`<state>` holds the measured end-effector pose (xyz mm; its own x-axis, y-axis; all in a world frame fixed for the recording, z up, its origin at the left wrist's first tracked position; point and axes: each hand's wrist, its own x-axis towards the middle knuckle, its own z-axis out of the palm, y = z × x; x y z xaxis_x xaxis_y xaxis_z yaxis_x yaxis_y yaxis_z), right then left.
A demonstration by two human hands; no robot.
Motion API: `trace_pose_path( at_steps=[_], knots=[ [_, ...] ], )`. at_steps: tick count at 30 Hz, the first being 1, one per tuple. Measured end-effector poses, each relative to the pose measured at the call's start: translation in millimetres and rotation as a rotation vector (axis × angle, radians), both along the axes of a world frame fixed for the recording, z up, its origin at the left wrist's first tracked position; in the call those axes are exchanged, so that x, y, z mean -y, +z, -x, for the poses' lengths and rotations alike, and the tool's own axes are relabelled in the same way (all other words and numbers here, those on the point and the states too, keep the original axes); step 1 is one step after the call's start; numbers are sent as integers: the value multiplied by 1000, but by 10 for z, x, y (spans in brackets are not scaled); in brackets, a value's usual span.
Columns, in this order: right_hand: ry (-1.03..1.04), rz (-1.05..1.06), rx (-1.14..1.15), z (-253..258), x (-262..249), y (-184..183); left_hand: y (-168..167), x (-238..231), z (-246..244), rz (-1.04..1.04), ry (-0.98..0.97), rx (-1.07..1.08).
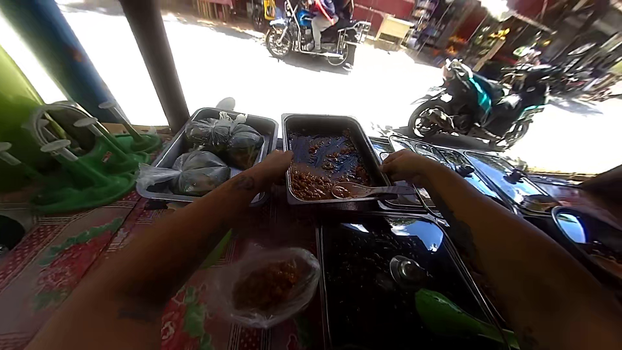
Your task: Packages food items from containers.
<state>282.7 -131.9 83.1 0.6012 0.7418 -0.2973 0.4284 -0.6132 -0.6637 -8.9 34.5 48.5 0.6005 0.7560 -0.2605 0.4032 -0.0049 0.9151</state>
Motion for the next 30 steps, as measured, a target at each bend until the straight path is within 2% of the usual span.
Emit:
trace_pose_path(
  at_steps=[4,6,8,9,12,17,20,23,27,30],
  knots=[
    [64,-60,-50,123,136,288,126,143,125,232,186,424],
    [107,-85,-65,225,182,442,131,153,254,291,74,594],
    [171,-91,-63,349,219,599,76,55,428,355,-160,723],
    [199,-94,-53,402,229,657,144,135,522,368,-176,735],
    [318,-73,17,505,248,768,412,534,751,365,38,691],
    [469,101,242,902,419,944,458,697,1046,274,176,760],
    [538,219,501,1308,532,1062,471,745,1213,198,202,751],
    [667,54,826,1578,630,1121,432,782,1335,159,201,763],
    [631,-287,1101,1864,576,1139,315,826,1418,105,252,773],
    [530,-168,1128,2018,222,1098,233,851,1413,59,321,785]
  ],
)
